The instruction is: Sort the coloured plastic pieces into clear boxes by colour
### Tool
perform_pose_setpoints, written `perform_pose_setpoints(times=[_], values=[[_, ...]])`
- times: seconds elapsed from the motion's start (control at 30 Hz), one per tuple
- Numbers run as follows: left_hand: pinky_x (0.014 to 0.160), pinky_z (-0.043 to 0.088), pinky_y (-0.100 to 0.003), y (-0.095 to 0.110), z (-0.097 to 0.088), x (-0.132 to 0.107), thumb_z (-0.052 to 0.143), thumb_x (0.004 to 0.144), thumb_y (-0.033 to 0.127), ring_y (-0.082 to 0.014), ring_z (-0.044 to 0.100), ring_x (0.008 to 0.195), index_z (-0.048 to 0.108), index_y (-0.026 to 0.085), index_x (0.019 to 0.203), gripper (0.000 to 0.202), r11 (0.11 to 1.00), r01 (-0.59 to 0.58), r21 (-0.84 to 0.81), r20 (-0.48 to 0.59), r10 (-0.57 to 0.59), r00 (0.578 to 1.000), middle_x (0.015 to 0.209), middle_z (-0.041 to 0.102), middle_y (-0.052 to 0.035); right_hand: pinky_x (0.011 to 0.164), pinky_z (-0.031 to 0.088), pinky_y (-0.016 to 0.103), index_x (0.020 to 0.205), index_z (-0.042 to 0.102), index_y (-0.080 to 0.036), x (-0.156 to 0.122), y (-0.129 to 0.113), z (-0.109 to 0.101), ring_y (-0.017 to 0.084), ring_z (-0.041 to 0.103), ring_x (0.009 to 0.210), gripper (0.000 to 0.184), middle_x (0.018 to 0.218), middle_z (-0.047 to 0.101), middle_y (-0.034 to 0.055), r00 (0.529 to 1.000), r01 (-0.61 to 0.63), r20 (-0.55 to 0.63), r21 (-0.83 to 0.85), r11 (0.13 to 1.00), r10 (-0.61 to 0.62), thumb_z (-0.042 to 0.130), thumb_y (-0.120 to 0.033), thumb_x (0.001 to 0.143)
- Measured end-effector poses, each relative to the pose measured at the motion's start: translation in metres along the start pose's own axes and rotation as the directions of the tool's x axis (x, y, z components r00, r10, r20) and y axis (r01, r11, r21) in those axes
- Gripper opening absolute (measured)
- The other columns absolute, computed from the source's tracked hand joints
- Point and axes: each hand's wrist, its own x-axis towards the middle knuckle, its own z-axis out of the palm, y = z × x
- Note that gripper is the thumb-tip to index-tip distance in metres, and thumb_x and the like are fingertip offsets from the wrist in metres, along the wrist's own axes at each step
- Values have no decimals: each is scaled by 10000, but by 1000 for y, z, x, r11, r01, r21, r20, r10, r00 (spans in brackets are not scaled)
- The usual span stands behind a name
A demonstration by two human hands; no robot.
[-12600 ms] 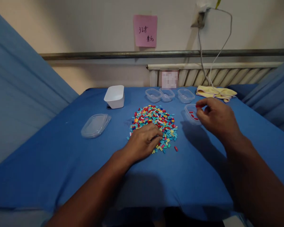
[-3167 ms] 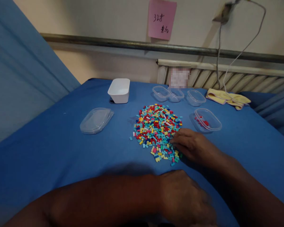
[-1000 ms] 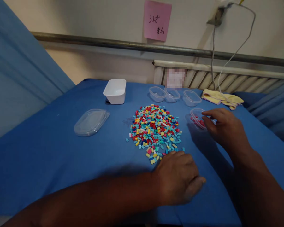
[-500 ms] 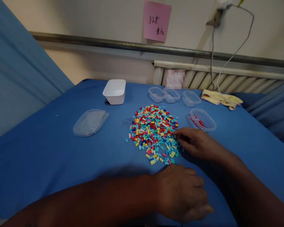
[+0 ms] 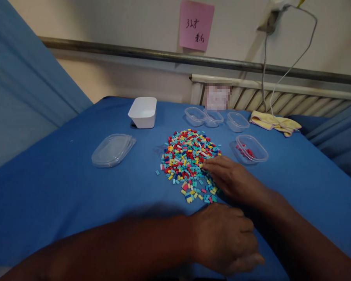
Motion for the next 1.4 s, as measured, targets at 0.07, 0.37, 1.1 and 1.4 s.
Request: perform_pose_setpoints(times=[0.07, 0.37, 1.1, 1.4], values=[[578, 378, -365, 0, 1, 0, 637, 1080, 481, -170, 529, 638, 761, 209, 797, 412, 1000, 3, 6, 21, -3, 1000, 804, 691, -8, 1026, 665, 490, 1356, 760, -205, 2, -4, 3, 288, 752, 1224, 355, 1373, 783, 155, 996, 61, 67, 19, 998, -62, 591, -94, 1065], [571, 399, -358, 1, 1, 6, 649, 1077, 437, -175, 555, 611, 751, 223, 742, 411, 993, -111, -47, 40, 113, 993, 760, 701, -10, 1252, 540, 560, 1594, 624, -215, 2, -9, 12, 299, 612, 1517, 508, 1596, 672, 148, 982, 106, 151, 67, 992, -115, 567, -148, 1094], [668, 606, -305, 6, -37, 27, 593, 1013, 171, -176, 769, 922, 781, 267, 857, 262, 919, -224, -324, 424, 353, 834, 1039, 795, -22, 1369, 391, 476, 1666, 559, -217, -2, -36, -4, 248, 474, 1624, 508, 1700, 567, 98, 912, 87, 387, 139, 986, -135, 543, -322, 1170], [559, 563, -248, 7, -25, 26, 628, 948, 158, -172, 800, 974, 646, 249, 680, 285, 872, -114, -477, 438, 347, 829, 982, 796, -46, 1407, 280, 513, 1777, 359, -337, -3, -41, 0, 241, 315, 1702, 641, 1810, 404, 35, 888, 70, 434, 205, 976, -155, 561, -338, 1168]])
